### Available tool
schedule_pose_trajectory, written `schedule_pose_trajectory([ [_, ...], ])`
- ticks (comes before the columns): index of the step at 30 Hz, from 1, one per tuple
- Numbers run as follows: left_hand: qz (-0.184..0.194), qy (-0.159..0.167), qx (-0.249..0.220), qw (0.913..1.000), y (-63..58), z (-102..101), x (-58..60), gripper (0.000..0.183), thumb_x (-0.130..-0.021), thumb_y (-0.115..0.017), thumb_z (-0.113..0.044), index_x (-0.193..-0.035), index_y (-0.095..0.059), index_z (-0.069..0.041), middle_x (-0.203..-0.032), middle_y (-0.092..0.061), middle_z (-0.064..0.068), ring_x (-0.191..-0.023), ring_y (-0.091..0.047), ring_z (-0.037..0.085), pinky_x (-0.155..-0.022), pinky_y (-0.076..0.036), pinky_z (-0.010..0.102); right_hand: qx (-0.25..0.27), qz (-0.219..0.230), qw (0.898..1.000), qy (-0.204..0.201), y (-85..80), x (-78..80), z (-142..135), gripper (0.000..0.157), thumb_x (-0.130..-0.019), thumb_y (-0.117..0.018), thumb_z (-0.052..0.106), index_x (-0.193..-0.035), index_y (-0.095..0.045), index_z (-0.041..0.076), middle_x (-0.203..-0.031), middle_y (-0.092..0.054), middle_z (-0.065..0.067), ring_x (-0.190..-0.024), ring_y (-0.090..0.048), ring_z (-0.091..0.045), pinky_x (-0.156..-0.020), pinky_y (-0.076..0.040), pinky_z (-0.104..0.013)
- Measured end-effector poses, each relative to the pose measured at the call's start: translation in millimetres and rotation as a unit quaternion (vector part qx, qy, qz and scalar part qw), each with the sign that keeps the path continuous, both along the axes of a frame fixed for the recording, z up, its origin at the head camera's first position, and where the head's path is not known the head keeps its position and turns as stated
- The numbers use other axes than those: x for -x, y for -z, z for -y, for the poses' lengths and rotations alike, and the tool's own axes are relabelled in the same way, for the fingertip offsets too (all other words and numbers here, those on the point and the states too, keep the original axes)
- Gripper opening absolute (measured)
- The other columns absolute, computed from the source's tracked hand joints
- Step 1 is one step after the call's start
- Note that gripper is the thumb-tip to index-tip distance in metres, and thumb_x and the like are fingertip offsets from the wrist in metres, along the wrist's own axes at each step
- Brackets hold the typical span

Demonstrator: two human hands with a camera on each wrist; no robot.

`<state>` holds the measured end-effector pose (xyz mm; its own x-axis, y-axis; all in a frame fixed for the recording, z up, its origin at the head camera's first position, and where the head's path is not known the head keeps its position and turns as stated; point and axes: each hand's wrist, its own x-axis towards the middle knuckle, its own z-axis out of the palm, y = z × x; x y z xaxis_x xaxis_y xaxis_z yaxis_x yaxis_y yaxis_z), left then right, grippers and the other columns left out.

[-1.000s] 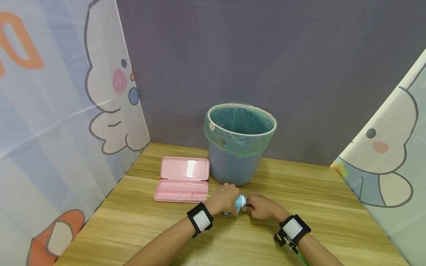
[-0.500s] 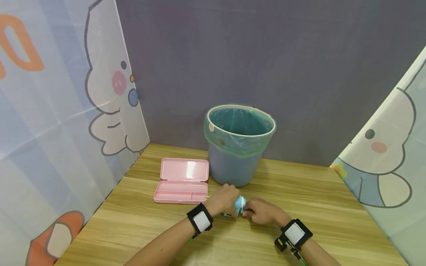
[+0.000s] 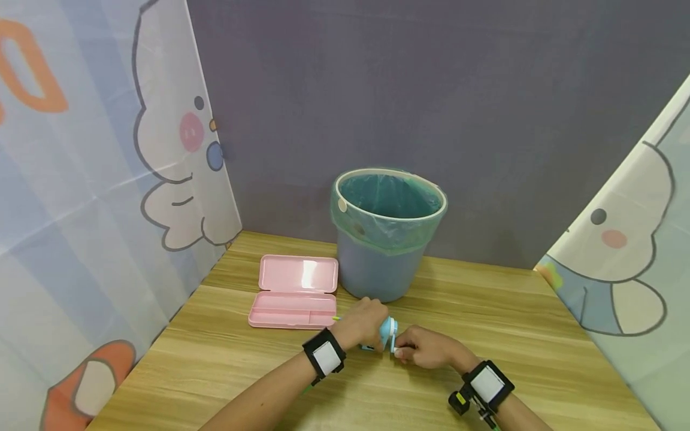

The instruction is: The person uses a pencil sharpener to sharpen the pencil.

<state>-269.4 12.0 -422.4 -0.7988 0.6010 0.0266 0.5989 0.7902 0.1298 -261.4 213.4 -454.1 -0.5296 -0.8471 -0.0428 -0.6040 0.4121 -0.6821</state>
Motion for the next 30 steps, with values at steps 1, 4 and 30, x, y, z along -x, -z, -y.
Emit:
schedule_pose_trajectory([
  [1, -0.002, -0.001, 0.001, 1.0, 0.0, 0.0, 0.3, 0.036, -0.057, -0.092, -0.032, -0.067, -0.059, -0.02, -0.066, -0.052, -0.009, -0.061, -0.048, 0.011, -0.055, -0.04, 0.023, 0.003, 0.007, 1.0, 0.0, -0.2, -0.1, -0.3, 0.031, -0.101, -0.052, 0.012, -0.07, -0.056, 0.008, -0.061, -0.04, 0.016, -0.05, -0.03, 0.004, -0.05, -0.029, -0.014],
  [4, -0.005, -0.001, -0.002, 1.0, 0.3, -0.1, 1.2, 0.036, -0.057, -0.092, -0.031, -0.065, -0.059, -0.02, -0.064, -0.052, -0.009, -0.059, -0.048, 0.01, -0.053, -0.04, 0.022, 0.013, 0.013, 1.0, -0.002, -1.3, -0.6, -1.1, 0.032, -0.102, -0.052, 0.013, -0.071, -0.057, 0.007, -0.062, -0.041, 0.016, -0.049, -0.03, 0.003, -0.05, -0.03, -0.015],
  [30, -0.009, -0.006, -0.012, 0.9999, 1.2, 1.3, 0.6, 0.036, -0.055, -0.092, -0.03, -0.066, -0.06, -0.019, -0.063, -0.052, -0.01, -0.057, -0.049, 0.008, -0.051, -0.041, 0.022, 0.078, 0.086, 0.992, -0.057, -15.9, -1.1, -4.6, 0.034, -0.104, -0.047, 0.011, -0.07, -0.048, 0.007, -0.058, -0.034, 0.002, -0.048, -0.028, -0.002, -0.049, -0.03, -0.017],
])
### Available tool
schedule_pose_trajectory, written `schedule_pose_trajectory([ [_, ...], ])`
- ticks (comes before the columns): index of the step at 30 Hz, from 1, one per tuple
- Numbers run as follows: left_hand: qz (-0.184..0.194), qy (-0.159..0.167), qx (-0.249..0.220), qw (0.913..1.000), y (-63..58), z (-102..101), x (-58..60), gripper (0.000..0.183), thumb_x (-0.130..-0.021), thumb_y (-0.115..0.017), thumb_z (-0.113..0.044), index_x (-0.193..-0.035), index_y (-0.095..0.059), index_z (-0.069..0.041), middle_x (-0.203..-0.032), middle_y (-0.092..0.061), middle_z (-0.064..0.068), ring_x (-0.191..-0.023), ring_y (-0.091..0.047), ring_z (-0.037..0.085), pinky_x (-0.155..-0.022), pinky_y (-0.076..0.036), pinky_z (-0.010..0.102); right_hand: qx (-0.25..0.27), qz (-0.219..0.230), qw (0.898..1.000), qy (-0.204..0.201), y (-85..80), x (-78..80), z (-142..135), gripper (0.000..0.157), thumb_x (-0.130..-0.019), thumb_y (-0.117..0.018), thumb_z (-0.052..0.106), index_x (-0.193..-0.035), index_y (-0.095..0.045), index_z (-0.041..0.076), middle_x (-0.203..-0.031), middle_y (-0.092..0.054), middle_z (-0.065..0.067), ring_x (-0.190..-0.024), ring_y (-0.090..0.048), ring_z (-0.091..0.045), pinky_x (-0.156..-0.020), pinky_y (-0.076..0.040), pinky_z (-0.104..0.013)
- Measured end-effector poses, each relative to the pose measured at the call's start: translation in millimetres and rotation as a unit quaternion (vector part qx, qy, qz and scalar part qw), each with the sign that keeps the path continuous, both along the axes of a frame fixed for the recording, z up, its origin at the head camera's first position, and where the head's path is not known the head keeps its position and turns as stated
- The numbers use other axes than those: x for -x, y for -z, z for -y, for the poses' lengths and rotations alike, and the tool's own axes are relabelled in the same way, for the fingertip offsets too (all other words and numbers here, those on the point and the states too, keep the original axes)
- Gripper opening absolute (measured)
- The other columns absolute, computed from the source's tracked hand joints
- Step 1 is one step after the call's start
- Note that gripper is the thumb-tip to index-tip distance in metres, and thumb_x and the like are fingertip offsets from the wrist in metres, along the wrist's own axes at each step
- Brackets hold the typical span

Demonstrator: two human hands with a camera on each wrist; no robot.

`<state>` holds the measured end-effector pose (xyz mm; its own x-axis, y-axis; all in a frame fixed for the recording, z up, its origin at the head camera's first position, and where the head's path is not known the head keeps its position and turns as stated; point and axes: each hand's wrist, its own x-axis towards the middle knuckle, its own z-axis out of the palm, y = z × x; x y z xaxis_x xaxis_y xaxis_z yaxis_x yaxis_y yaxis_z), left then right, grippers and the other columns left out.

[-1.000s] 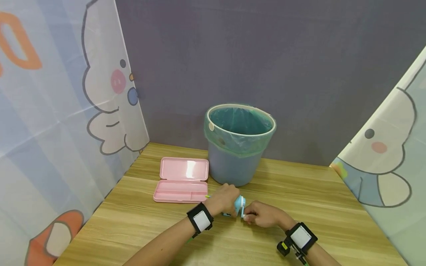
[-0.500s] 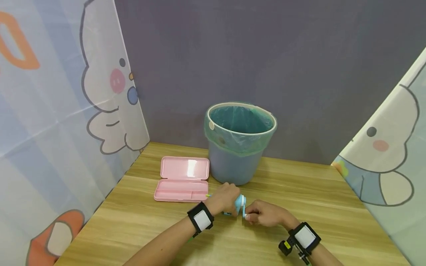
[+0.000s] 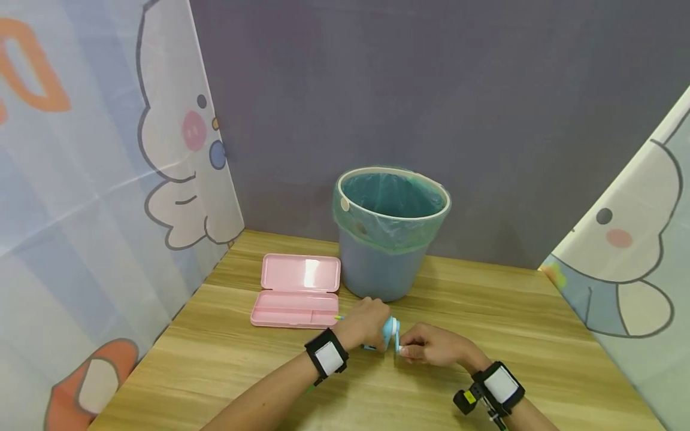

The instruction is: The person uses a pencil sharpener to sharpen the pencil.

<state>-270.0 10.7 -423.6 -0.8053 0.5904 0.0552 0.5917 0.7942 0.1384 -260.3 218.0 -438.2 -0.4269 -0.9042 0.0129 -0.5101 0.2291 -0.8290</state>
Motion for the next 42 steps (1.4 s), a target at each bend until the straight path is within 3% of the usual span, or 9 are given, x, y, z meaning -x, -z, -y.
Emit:
schedule_pose_trajectory([
  [5, -0.005, -0.006, 0.009, 0.9999, -2.0, -0.5, 0.7, 0.037, -0.054, -0.093, -0.032, -0.068, -0.061, -0.02, -0.063, -0.052, -0.011, -0.057, -0.05, 0.008, -0.052, -0.041, 0.022, 0.005, -0.014, 1.0, 0.005, -2.6, 0.9, 0.1, 0.033, -0.104, -0.048, 0.012, -0.071, -0.049, 0.008, -0.059, -0.036, 0.003, -0.05, -0.029, -0.001, -0.05, -0.03, -0.017],
  [12, -0.004, -0.004, 0.008, 1.0, -1.0, -2.3, -0.8, 0.037, -0.055, -0.093, -0.031, -0.068, -0.061, -0.019, -0.064, -0.052, -0.01, -0.057, -0.049, 0.008, -0.051, -0.041, 0.022, 0.017, 0.006, 1.0, 0.004, -2.2, -0.7, -1.6, 0.036, -0.103, -0.048, 0.01, -0.068, -0.046, 0.007, -0.056, -0.033, -0.001, -0.047, -0.027, -0.003, -0.049, -0.029, -0.017],
  [22, -0.006, -0.001, -0.001, 1.0, 2.0, -2.1, -0.5, 0.038, -0.053, -0.094, -0.03, -0.067, -0.059, -0.02, -0.063, -0.052, -0.01, -0.057, -0.048, 0.008, -0.051, -0.041, 0.022, 0.022, -0.022, 0.999, 0.027, -9.5, -2.9, -2.9, 0.034, -0.103, -0.049, 0.01, -0.069, -0.047, 0.011, -0.059, -0.035, 0.0, -0.05, -0.028, -0.001, -0.051, -0.03, -0.017],
  [33, -0.015, 0.008, 0.0, 0.9999, 0.4, -0.2, 0.4, 0.037, -0.055, -0.092, -0.032, -0.068, -0.059, -0.02, -0.063, -0.052, -0.01, -0.055, -0.049, 0.007, -0.051, -0.04, 0.021, 0.04, -0.047, 0.997, 0.048, -23.6, 2.0, -5.6, 0.03, -0.103, -0.048, 0.012, -0.079, -0.057, -0.003, -0.058, -0.036, 0.003, -0.049, -0.03, 0.002, -0.048, -0.031, -0.016],
  [42, -0.016, 0.011, -0.001, 0.9998, -1.5, 0.4, -1.0, 0.037, -0.055, -0.092, -0.031, -0.068, -0.059, -0.02, -0.062, -0.051, -0.01, -0.054, -0.048, 0.007, -0.049, -0.04, 0.021, 0.039, -0.056, 0.997, 0.046, -23.1, 3.9, -7.3, 0.031, -0.104, -0.048, 0.013, -0.078, -0.057, -0.002, -0.056, -0.035, 0.003, -0.048, -0.029, 0.002, -0.047, -0.03, -0.016],
])
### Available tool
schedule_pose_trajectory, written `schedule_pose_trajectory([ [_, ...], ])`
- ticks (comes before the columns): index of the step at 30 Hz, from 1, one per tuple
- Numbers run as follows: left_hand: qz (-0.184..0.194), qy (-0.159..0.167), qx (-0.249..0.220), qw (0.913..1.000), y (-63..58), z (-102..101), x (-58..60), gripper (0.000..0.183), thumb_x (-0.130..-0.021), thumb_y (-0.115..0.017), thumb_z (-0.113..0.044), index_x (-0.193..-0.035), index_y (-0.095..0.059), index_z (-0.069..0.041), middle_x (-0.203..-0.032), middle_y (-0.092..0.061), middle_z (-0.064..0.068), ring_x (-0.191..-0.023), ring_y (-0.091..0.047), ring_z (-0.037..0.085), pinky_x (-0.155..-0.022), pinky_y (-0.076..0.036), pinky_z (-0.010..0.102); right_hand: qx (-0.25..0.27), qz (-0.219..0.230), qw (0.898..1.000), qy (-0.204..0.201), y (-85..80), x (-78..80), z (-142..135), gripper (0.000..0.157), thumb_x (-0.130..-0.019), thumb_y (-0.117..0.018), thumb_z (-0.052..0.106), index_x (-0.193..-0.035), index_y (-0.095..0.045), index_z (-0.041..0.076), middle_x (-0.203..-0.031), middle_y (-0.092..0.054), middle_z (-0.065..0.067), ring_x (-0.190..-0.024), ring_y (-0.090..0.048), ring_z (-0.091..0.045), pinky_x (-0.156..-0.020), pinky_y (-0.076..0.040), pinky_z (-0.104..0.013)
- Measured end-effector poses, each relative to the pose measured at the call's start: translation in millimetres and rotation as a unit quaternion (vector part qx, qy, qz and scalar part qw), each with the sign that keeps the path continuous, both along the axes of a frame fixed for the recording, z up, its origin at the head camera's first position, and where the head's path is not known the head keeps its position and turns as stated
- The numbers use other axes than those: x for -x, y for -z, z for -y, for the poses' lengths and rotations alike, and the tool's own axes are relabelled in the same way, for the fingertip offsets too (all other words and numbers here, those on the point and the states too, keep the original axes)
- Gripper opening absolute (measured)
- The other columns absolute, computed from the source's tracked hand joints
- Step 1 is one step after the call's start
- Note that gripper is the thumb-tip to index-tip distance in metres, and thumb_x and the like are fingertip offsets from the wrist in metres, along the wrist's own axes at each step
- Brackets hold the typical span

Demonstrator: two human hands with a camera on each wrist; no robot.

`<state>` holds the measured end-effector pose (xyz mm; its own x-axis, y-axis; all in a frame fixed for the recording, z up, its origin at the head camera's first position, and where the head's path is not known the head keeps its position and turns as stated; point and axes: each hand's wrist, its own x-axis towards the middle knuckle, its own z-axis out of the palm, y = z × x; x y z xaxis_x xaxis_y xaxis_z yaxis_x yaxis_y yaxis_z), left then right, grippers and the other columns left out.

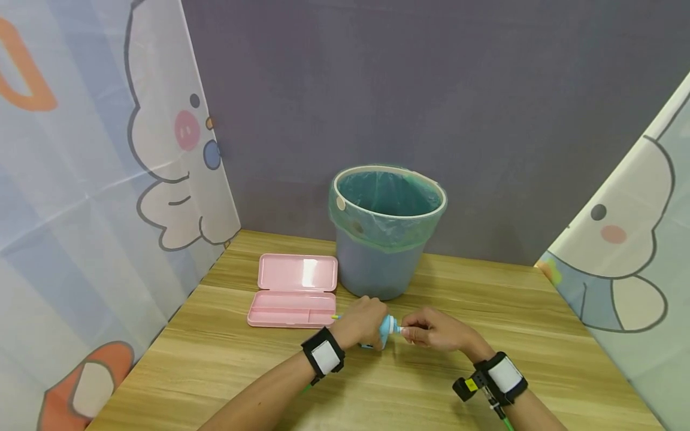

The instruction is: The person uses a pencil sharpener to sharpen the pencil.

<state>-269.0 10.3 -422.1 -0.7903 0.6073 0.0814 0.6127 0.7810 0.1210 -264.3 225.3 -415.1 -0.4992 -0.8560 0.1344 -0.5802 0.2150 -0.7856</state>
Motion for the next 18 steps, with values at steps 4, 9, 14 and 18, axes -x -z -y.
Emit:
schedule_pose_trajectory([
  [4, -0.002, 0.004, -0.002, 1.0, -1.7, 0.1, -0.6, 0.036, -0.056, -0.092, -0.03, -0.067, -0.059, -0.019, -0.062, -0.051, -0.01, -0.054, -0.048, 0.007, -0.049, -0.04, 0.021, -0.003, -0.008, 1.0, 0.002, -1.4, 1.4, -0.3, 0.03, -0.104, -0.049, 0.013, -0.076, -0.056, 0.003, -0.056, -0.035, 0.004, -0.047, -0.028, 0.002, -0.046, -0.029, -0.015],
  [9, 0.001, 0.004, 0.003, 1.0, -2.3, 0.2, -0.5, 0.036, -0.056, -0.092, -0.031, -0.07, -0.061, -0.019, -0.065, -0.053, -0.009, -0.056, -0.049, 0.007, -0.05, -0.041, 0.021, -0.008, -0.031, 0.999, 0.008, -4.4, 3.5, 0.2, 0.03, -0.103, -0.049, 0.01, -0.076, -0.056, 0.002, -0.057, -0.034, 0.006, -0.047, -0.026, 0.002, -0.046, -0.027, -0.016],
  [14, 0.001, 0.005, 0.005, 1.0, -2.1, 0.5, 0.2, 0.036, -0.057, -0.092, -0.032, -0.071, -0.061, -0.018, -0.066, -0.053, -0.009, -0.056, -0.049, 0.007, -0.05, -0.041, 0.021, -0.019, -0.056, 0.998, 0.016, -8.3, 4.6, 1.5, 0.028, -0.102, -0.05, 0.01, -0.075, -0.057, 0.006, -0.058, -0.035, 0.009, -0.047, -0.026, 0.003, -0.047, -0.028, -0.016],
  [18, 0.0, 0.009, 0.001, 1.0, -0.4, 0.6, 1.2, 0.036, -0.057, -0.091, -0.031, -0.07, -0.061, -0.018, -0.064, -0.052, -0.01, -0.055, -0.049, 0.007, -0.05, -0.041, 0.02, -0.026, -0.066, 0.997, 0.017, -9.6, 4.7, 1.8, 0.028, -0.102, -0.051, 0.009, -0.076, -0.056, 0.015, -0.059, -0.036, 0.011, -0.048, -0.027, 0.003, -0.047, -0.028, -0.016],
])
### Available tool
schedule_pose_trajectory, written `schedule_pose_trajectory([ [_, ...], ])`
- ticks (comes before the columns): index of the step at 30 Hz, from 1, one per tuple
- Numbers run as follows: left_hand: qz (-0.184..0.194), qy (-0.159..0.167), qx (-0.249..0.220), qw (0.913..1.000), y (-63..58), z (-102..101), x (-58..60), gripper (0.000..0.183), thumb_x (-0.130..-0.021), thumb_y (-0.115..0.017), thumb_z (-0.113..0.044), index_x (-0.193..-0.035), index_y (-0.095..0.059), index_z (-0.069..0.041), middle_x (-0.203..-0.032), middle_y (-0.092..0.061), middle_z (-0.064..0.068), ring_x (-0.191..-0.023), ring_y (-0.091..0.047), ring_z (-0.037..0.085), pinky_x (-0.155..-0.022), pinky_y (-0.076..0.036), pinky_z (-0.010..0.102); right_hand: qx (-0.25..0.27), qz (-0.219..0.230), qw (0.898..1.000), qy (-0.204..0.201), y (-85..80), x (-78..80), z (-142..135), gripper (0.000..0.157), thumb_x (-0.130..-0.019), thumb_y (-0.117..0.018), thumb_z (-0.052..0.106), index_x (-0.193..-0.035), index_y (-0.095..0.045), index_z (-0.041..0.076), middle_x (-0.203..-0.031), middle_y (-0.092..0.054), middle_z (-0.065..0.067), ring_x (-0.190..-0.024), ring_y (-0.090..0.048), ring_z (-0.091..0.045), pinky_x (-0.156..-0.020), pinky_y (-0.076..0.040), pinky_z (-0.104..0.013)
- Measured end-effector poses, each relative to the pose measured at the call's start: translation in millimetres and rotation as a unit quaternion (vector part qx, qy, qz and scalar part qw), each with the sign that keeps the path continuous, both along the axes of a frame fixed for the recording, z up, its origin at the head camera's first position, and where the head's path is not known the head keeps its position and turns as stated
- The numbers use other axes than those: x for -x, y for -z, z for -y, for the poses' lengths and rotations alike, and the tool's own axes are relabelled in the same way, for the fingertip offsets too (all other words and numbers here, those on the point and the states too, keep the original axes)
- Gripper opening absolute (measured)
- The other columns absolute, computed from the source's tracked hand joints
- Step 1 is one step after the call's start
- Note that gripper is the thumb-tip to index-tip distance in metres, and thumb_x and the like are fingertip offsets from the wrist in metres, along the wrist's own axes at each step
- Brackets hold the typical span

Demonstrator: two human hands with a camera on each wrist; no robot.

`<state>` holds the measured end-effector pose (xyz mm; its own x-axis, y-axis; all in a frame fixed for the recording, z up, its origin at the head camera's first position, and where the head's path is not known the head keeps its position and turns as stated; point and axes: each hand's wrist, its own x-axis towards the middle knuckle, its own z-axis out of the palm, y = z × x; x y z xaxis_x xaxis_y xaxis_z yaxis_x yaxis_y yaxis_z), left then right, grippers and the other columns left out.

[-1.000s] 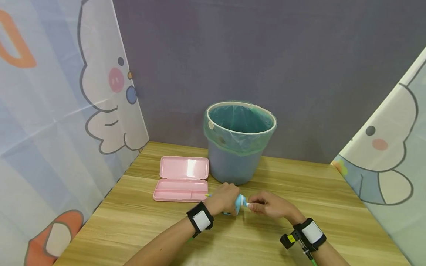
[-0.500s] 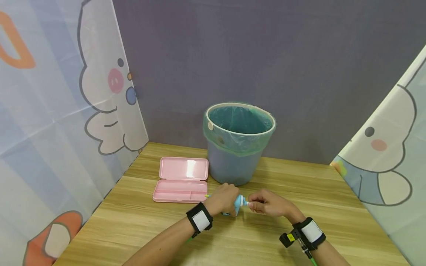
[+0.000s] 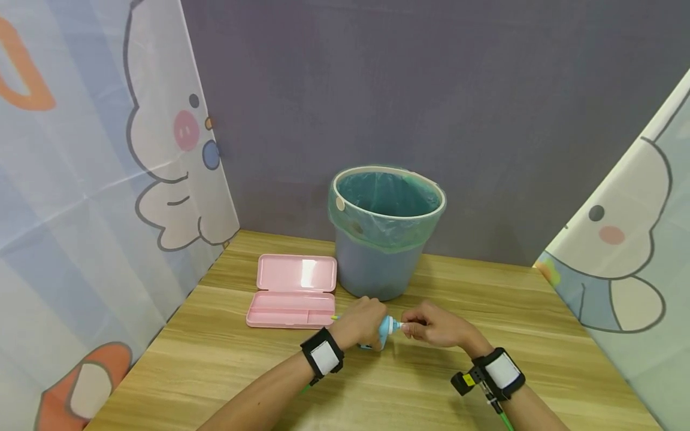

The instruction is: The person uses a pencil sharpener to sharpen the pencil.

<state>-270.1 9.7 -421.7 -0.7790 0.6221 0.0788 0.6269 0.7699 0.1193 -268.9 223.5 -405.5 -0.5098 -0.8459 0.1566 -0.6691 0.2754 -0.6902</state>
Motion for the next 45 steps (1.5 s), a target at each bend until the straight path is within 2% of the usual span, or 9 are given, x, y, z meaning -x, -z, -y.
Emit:
schedule_pose_trajectory([
  [8, -0.004, 0.003, -0.004, 1.0, 2.1, 0.4, -0.1, 0.036, -0.056, -0.091, -0.03, -0.07, -0.06, -0.019, -0.063, -0.052, -0.01, -0.054, -0.049, 0.006, -0.049, -0.041, 0.021, -0.029, -0.045, 0.998, 0.032, -2.2, 4.9, 0.2, 0.028, -0.101, -0.052, 0.012, -0.075, -0.059, 0.006, -0.064, -0.036, 0.015, -0.052, -0.029, 0.004, -0.05, -0.028, -0.015],
  [11, -0.003, 0.002, -0.002, 1.0, 3.5, 0.6, -1.4, 0.037, -0.056, -0.092, -0.032, -0.071, -0.06, -0.019, -0.064, -0.052, -0.011, -0.055, -0.049, 0.006, -0.05, -0.041, 0.021, -0.034, -0.044, 0.998, 0.037, -1.4, 6.5, 0.6, 0.028, -0.101, -0.053, 0.014, -0.075, -0.06, 0.006, -0.065, -0.038, 0.015, -0.053, -0.03, 0.003, -0.051, -0.029, -0.015],
  [16, -0.008, 0.002, 0.0, 1.0, 5.1, 1.2, -0.6, 0.038, -0.056, -0.092, -0.033, -0.072, -0.06, -0.019, -0.065, -0.052, -0.01, -0.055, -0.049, 0.006, -0.05, -0.04, 0.02, -0.036, -0.034, 0.998, 0.05, -4.0, 4.4, 4.4, 0.027, -0.1, -0.054, 0.007, -0.074, -0.06, 0.003, -0.064, -0.037, 0.013, -0.052, -0.029, 0.004, -0.05, -0.028, -0.015],
  [22, -0.008, 0.002, -0.006, 0.9999, 4.4, 2.7, -0.1, 0.037, -0.055, -0.092, -0.032, -0.073, -0.062, -0.019, -0.066, -0.053, -0.01, -0.056, -0.049, 0.006, -0.051, -0.041, 0.02, -0.035, -0.044, 0.997, 0.05, -3.0, 9.7, 4.8, 0.028, -0.101, -0.054, 0.011, -0.073, -0.057, 0.018, -0.061, -0.036, 0.014, -0.049, -0.029, 0.004, -0.05, -0.029, -0.015],
  [29, -0.003, 0.004, -0.001, 1.0, 3.9, 2.3, 0.8, 0.038, -0.056, -0.092, -0.033, -0.074, -0.062, -0.019, -0.066, -0.053, -0.01, -0.056, -0.049, 0.006, -0.051, -0.041, 0.02, -0.023, -0.06, 0.997, 0.038, -3.3, 12.3, 6.0, 0.029, -0.101, -0.054, 0.012, -0.073, -0.058, 0.017, -0.061, -0.037, 0.013, -0.049, -0.029, 0.003, -0.049, -0.03, -0.015],
  [34, -0.004, 0.001, 0.002, 1.0, 3.9, 2.9, 1.9, 0.038, -0.057, -0.092, -0.033, -0.074, -0.061, -0.018, -0.065, -0.052, -0.009, -0.055, -0.049, 0.006, -0.049, -0.041, 0.02, -0.027, -0.069, 0.996, 0.048, -2.9, 15.3, 7.0, 0.029, -0.101, -0.054, 0.014, -0.072, -0.058, 0.018, -0.06, -0.037, 0.014, -0.048, -0.029, 0.004, -0.049, -0.029, -0.015],
  [45, 0.004, 0.0, 0.004, 1.0, 1.7, 1.8, 0.8, 0.038, -0.058, -0.091, -0.033, -0.075, -0.061, -0.018, -0.065, -0.053, -0.009, -0.055, -0.05, 0.007, -0.05, -0.041, 0.021, -0.037, -0.054, 0.996, 0.063, -2.5, 21.6, 5.3, 0.032, -0.102, -0.053, 0.015, -0.071, -0.054, 0.021, -0.059, -0.035, 0.014, -0.048, -0.027, 0.002, -0.05, -0.03, -0.017],
])
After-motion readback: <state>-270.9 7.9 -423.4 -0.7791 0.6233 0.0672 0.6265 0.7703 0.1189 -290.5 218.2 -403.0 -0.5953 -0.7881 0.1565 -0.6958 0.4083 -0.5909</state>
